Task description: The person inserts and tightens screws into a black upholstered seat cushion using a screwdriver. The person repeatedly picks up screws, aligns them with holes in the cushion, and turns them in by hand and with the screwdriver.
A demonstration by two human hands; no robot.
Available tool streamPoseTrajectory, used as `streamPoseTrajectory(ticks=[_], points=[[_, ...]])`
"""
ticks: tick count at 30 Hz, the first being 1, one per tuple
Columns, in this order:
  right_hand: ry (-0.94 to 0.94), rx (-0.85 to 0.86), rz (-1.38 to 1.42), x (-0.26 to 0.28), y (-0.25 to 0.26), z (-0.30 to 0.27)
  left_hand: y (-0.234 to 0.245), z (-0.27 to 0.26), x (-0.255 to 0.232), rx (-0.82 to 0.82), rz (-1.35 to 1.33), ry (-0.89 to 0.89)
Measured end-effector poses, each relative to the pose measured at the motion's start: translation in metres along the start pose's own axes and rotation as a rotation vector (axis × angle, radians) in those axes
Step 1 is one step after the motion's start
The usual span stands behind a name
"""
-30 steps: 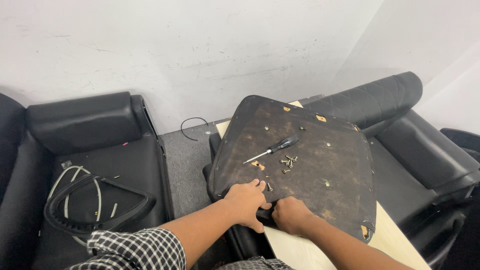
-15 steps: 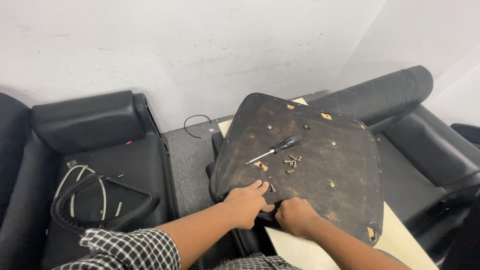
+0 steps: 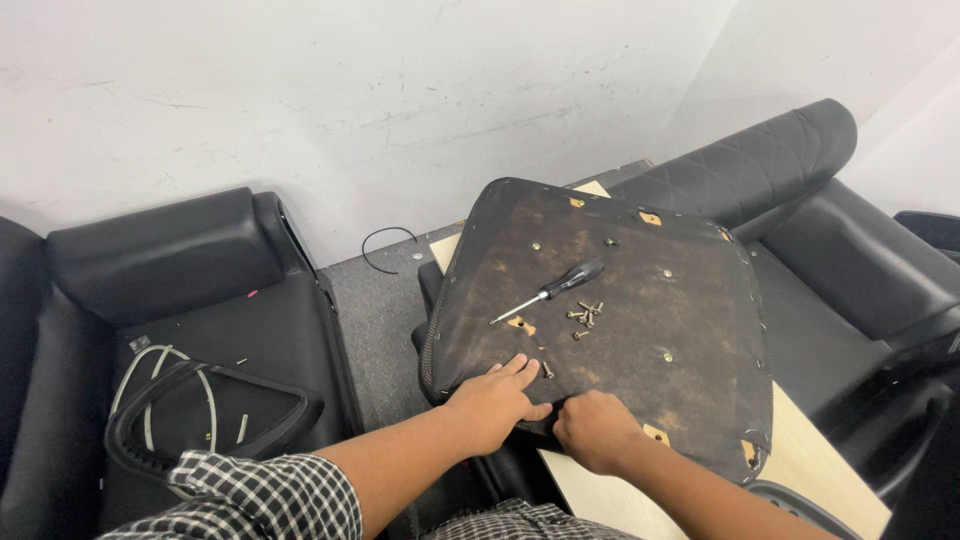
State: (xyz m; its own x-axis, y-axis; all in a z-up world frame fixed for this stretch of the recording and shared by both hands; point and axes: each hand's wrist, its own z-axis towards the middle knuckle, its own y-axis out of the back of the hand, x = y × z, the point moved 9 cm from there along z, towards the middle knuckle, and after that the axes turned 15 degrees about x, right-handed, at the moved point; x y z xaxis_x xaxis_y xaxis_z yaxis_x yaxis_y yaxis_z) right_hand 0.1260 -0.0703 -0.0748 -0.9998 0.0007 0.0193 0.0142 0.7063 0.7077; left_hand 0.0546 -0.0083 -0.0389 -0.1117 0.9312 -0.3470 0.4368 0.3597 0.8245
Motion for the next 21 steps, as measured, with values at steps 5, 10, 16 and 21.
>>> streamPoseTrajectory(ticks=[5,10,16,21], points=[[-0.045,0.028,0.135,-0.003,-0.004,-0.002,0.0,-0.004,-0.001,-0.032,-0.023,-0.02],[-0.079,0.028,0.23,-0.004,0.003,-0.008,0.003,-0.007,-0.004,0.019,0.016,-0.016],[-0.27,0.094,0.416,-0.011,0.014,-0.026,0.009,-0.005,-0.008,0.127,0.05,-0.009],[-0.262,0.076,0.28,0.002,0.034,-0.032,0.009,-0.003,-0.011,0.089,0.03,-0.01]])
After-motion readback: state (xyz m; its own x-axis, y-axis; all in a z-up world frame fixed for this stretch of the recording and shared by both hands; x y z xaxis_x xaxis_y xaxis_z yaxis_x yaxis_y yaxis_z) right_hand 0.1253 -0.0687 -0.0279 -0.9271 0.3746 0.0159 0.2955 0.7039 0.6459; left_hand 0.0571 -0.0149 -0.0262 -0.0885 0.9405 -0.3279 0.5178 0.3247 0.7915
